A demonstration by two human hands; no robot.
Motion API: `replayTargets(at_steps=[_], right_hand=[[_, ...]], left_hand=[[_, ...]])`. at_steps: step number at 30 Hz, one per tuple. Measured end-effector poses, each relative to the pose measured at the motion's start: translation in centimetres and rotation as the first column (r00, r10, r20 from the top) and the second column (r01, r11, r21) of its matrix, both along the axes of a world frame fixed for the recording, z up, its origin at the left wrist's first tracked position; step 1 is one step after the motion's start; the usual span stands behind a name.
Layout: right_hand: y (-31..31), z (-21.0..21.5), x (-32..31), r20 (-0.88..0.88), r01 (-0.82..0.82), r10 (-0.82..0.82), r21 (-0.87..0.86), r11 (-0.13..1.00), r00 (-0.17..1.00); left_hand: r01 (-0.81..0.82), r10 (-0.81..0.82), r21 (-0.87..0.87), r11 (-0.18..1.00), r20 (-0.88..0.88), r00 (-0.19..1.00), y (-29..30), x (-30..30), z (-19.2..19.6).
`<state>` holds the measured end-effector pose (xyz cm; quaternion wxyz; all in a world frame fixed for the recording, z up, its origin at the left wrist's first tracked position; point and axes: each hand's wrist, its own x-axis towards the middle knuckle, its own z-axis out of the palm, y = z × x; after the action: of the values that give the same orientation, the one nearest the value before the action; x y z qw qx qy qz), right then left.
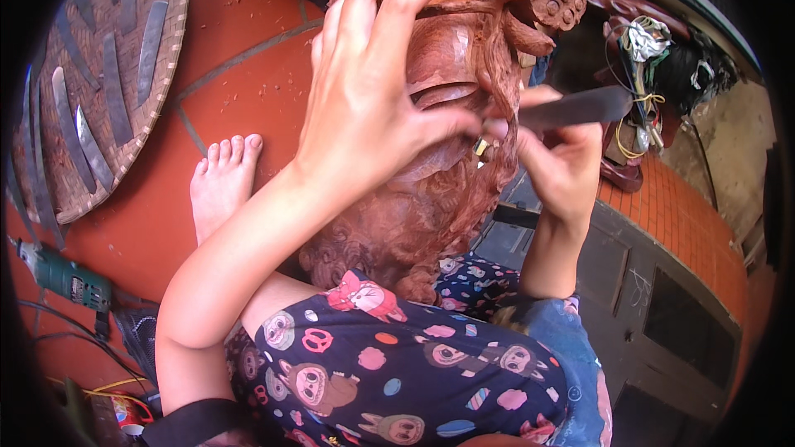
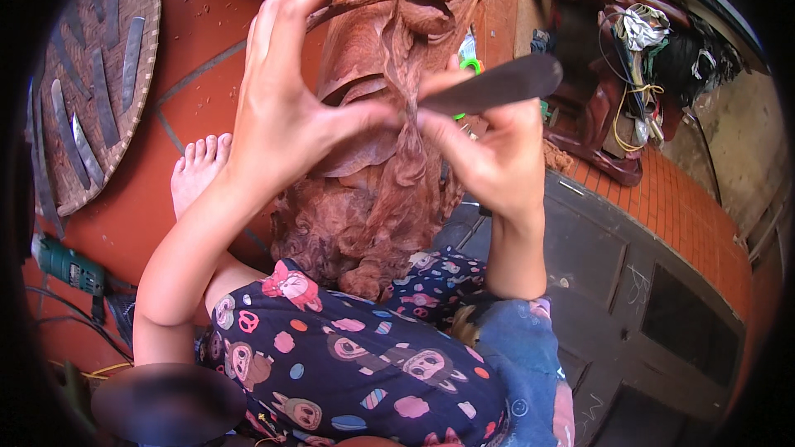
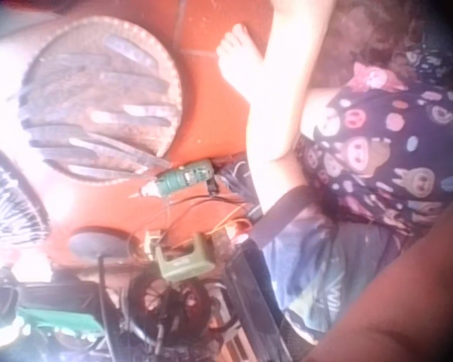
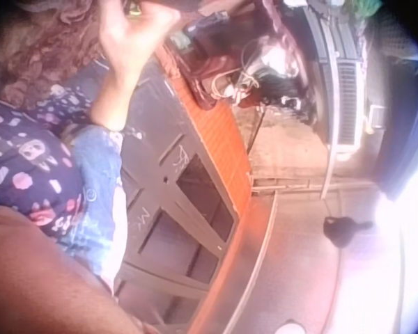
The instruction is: The person is carving a wooden sculpture using a chisel. They hold the sculpture with one hand and use the chisel with the other to refine details on the surface. The person occasionally pauses to brush away wood shavings.
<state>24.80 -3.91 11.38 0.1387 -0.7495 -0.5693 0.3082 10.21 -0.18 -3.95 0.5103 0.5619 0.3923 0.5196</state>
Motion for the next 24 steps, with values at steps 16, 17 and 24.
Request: replayTargets(at_steps=[16, 17, 24], right_hand=[[0.6, -0.4, -0.3, -0.059, 0.039, -0.034, 0.08, 0.996, 0.998], [0.8, -0.5, -0.2, -0.164, 0.048, -0.028, 0.12, 0.992, 0.986], [1.7, 0.7, -0.1, 0.035, -0.1, 0.103, -0.091, 0.991, 0.994]], left_hand=[[-0.042, 0.048, 0.061, 0.997, -0.097, 0.994, -0.1, 0.0, 0.3], [-0.043, 0.049, 0.071, 0.997, -0.082, 0.995, 0.2, 0.2, 0.3], [-0.085, 0.097, -0.167, 0.982, 0.063, 0.993, -0.9, -4.2, -2.0]])
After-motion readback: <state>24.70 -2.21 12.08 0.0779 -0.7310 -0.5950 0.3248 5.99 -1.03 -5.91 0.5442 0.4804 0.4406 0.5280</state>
